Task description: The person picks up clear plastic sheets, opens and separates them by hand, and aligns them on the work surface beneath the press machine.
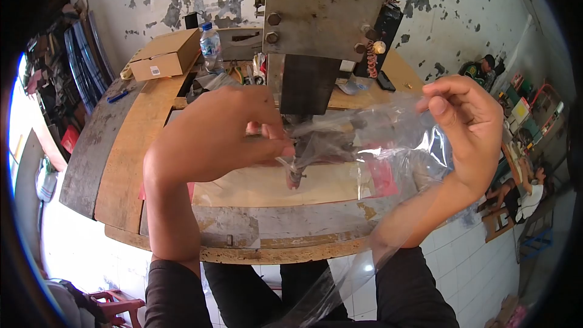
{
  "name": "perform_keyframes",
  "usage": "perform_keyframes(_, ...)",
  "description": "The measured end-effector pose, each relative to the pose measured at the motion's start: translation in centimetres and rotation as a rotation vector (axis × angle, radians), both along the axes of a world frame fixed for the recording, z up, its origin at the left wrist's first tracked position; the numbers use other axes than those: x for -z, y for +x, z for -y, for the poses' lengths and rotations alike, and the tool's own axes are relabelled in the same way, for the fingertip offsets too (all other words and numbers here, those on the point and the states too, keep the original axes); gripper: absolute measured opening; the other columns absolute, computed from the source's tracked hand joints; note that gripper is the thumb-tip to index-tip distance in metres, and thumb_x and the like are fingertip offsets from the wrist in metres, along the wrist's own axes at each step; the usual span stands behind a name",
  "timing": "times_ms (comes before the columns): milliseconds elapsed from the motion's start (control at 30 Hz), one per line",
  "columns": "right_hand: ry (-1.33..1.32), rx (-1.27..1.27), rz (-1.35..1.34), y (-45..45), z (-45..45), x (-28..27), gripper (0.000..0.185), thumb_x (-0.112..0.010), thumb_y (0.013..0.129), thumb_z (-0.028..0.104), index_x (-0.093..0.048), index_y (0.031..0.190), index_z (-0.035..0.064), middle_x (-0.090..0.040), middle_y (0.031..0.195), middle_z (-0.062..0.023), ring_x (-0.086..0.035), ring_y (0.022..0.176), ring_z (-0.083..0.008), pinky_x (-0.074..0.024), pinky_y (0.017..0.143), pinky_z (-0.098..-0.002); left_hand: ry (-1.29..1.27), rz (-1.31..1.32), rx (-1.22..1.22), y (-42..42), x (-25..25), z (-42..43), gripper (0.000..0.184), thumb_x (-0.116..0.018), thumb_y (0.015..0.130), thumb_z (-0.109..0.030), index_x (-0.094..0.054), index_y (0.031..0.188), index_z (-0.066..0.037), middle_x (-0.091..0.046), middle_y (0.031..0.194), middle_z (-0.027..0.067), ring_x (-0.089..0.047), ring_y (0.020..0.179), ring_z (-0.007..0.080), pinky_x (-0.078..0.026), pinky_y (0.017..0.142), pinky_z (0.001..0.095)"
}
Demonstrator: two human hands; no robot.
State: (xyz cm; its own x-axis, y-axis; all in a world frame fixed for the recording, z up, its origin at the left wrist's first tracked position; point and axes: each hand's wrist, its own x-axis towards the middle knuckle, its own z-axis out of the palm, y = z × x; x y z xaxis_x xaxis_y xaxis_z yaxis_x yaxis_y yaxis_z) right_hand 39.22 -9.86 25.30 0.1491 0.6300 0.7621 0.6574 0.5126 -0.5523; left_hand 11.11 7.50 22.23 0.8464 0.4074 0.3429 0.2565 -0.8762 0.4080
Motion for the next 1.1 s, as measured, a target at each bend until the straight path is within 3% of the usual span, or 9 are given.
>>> perform_keyframes(100, -0.014, -0.003, -0.013, 0.4, 0.4, -0.1, 0.019, -0.081, 0.094, 0.011, -0.075, 0.106, -0.0036, -0.077, 0.091, -0.0081, -0.071, 0.085, -0.0122, -0.0521, 0.078, -0.0246, 0.115, 0.172, 0.047, -0.2, -0.2, 0.3, 0.022, -0.086, 0.083, -0.02, -0.075, 0.093, -0.004, -0.076, 0.083, 0.0069, -0.07, 0.078, 0.0219, -0.054, 0.071, 0.0346)
perform_keyframes(267, 0.008, 0.026, -0.058, 0.6, 0.9, -0.6, 0.019, -0.078, 0.097, 0.01, -0.073, 0.108, -0.0047, -0.075, 0.09, -0.008, -0.07, 0.085, -0.0119, -0.0508, 0.079, -0.0239, -0.338, 0.002, -0.158, -1.5, -2.4, 0.7, 0.021, -0.088, 0.079, -0.009, -0.07, 0.088, -0.005, -0.076, 0.082, 0.0023, -0.07, 0.079, 0.0129, -0.052, 0.077, 0.0309)
perform_keyframes(367, 0.029, 0.056, -0.07, 1.8, 0.8, -0.6, 0.019, -0.077, 0.098, 0.011, -0.073, 0.109, -0.0046, -0.074, 0.092, -0.0065, -0.069, 0.087, -0.0112, -0.0492, 0.08, -0.023, -0.369, -0.001, -0.291, -2.3, -3.4, 0.5, 0.022, -0.09, 0.078, -0.008, -0.069, 0.085, -0.005, -0.076, 0.082, 0.0008, -0.071, 0.082, 0.0093, -0.051, 0.077, 0.0294)
perform_keyframes(600, -0.014, 0.14, -0.061, 4.0, -0.2, -0.5, 0.02, -0.072, 0.103, 0.017, -0.071, 0.113, -0.0001, -0.074, 0.096, -0.0038, -0.069, 0.09, -0.0098, -0.0461, 0.076, -0.0239, -0.175, 0.252, -0.07, -6.4, -2.5, -3.4, 0.023, -0.089, 0.077, -0.002, -0.077, 0.096, -0.003, -0.078, 0.091, 0.0046, -0.073, 0.088, 0.0123, -0.054, 0.081, 0.0292)
perform_keyframes(733, -0.073, 0.163, -0.091, 4.7, -0.9, -0.4, 0.022, -0.072, 0.103, 0.018, -0.07, 0.116, 0.0006, -0.075, 0.098, -0.004, -0.07, 0.093, -0.01, -0.0468, 0.077, -0.0243, -0.34, 0.348, -0.129, -7.1, -2.9, -3.7, 0.023, -0.087, 0.081, 0.003, -0.067, 0.091, -0.002, -0.075, 0.088, 0.0061, -0.076, 0.088, 0.0148, -0.06, 0.08, 0.0269)
perform_keyframes(867, -0.11, 0.165, -0.084, 5.4, -1.4, -0.5, 0.023, -0.072, 0.103, 0.019, -0.07, 0.116, 0.0008, -0.075, 0.098, -0.0044, -0.07, 0.093, -0.0104, -0.0474, 0.077, -0.0247, -0.455, 0.593, 0.008, -6.8, -2.7, -4.2, 0.033, -0.084, 0.084, 0.005, -0.064, 0.109, -0.002, -0.074, 0.09, 0.0071, -0.076, 0.089, 0.0141, -0.062, 0.081, 0.0275)
perform_keyframes(900, -0.113, 0.168, -0.094, 5.5, -1.6, -0.4, 0.023, -0.072, 0.103, 0.019, -0.07, 0.116, 0.0006, -0.075, 0.098, -0.0046, -0.07, 0.093, -0.0104, -0.0474, 0.077, -0.0248, -0.457, 0.625, 0.007, -6.5, -2.6, -4.4, 0.047, -0.084, 0.084, 0.005, -0.062, 0.126, -0.001, -0.074, 0.092, 0.0062, -0.075, 0.09, 0.0131, -0.061, 0.081, 0.0269)
perform_keyframes(1033, -0.117, 0.182, -0.106, 6.7, -2.2, -0.2, 0.023, -0.071, 0.103, 0.019, -0.07, 0.116, -0.0003, -0.075, 0.098, -0.0051, -0.068, 0.089, -0.0098, -0.0472, 0.075, -0.0248, -0.334, 0.71, 0.159, -5.0, -2.5, -3.4, 0.07, -0.083, 0.084, 0.007, -0.055, 0.148, -0.002, -0.073, 0.096, 0.0037, -0.073, 0.091, 0.0117, -0.06, 0.082, 0.0259)
perform_keyframes(1100, -0.117, 0.189, -0.114, 7.4, -2.5, -0.1, 0.025, -0.072, 0.103, 0.021, -0.069, 0.117, -0.0001, -0.075, 0.099, -0.006, -0.069, 0.091, -0.0114, -0.0474, 0.077, -0.0243, -0.321, 0.679, 0.198, -4.8, -1.9, -4.0, 0.068, -0.083, 0.084, 0.007, -0.056, 0.146, -0.002, -0.073, 0.097, 0.0039, -0.072, 0.092, 0.0113, -0.06, 0.082, 0.026)
